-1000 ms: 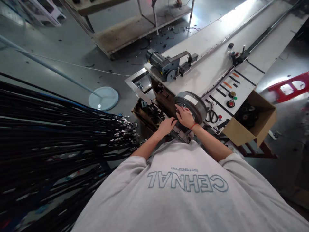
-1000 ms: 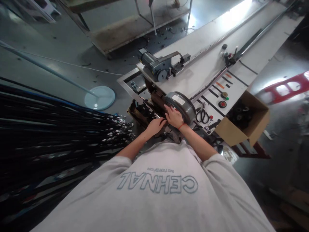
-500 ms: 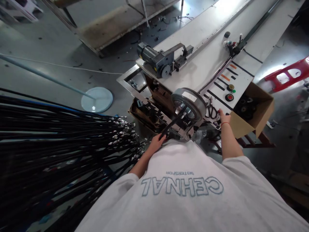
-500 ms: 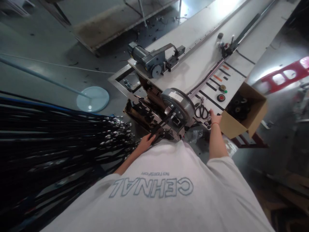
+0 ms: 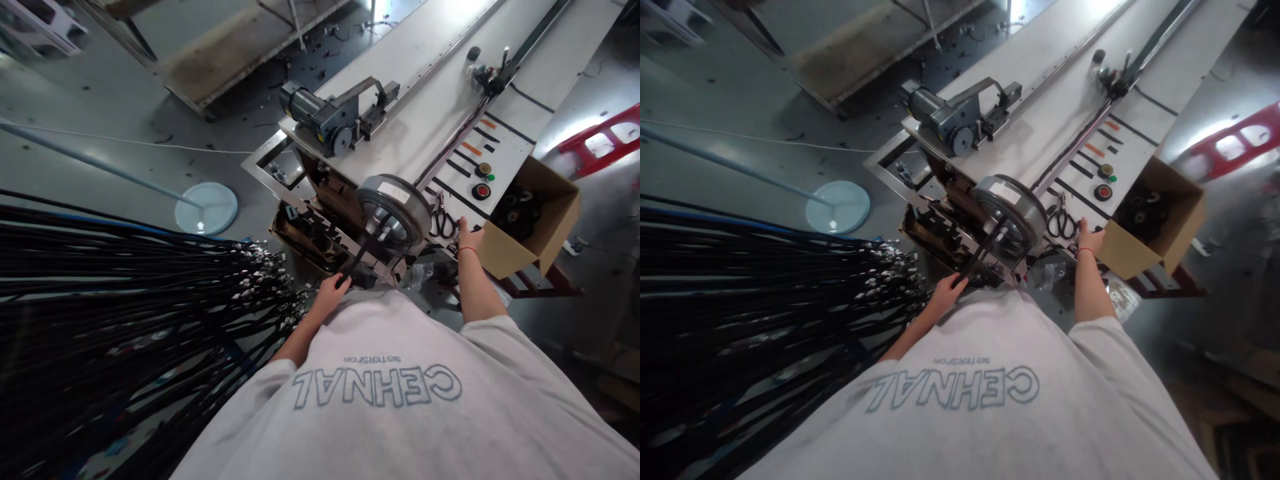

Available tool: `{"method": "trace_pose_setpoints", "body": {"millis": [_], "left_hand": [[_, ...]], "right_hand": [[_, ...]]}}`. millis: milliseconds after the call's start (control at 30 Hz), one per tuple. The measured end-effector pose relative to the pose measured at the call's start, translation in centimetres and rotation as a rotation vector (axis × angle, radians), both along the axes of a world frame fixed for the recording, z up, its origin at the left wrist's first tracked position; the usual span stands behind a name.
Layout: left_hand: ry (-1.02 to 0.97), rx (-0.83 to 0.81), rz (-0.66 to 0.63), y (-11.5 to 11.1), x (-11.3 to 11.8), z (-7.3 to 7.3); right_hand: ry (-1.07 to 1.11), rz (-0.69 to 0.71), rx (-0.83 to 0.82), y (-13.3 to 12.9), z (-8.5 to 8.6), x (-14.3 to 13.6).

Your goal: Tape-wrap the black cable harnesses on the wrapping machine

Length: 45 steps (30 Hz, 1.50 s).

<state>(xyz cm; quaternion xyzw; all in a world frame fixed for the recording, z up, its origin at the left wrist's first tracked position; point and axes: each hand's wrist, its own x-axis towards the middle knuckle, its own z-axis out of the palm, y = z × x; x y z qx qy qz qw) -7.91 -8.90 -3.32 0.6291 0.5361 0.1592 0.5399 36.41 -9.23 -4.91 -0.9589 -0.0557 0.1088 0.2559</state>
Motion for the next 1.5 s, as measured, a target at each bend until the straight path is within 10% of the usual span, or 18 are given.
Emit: {"method": "trace_pose_setpoints", "body": {"millis": [500,767,1000,1200,1367,1500], "left_hand": [[-0.056,0.039,-0.060,5.0,6.3,-0.7],[-0.418,-0.471,0.164,7.4,8.1,-1.2],[-0.416,-0.605,0.175,7.3,9.0,-1.6],[-0.403,-0.118,0.368,4.8,7.9,0.6],[-0.354,-0.602,0.240,2.5,9.1,2.0],[-0.394,-0.663,0.349,2.9,12.7,2.6]], "right_hand": [[-0.015,-0.021,0.082,-0.2,-0.8,0.0],[-0.030,-0.076,0.085,0.0,-0.5,-0.4],[-0.014,-0.076,0.094,0.0,-0.5,-0.6],[-0.015,-0.061,0.106,0.0,-0.5,-0.6],[-0.015,-0.070,0.093,0.1,-0.2,-0.9],[-0.016,-0.059,0.090,0.1,-0.1,-1.0]]}}
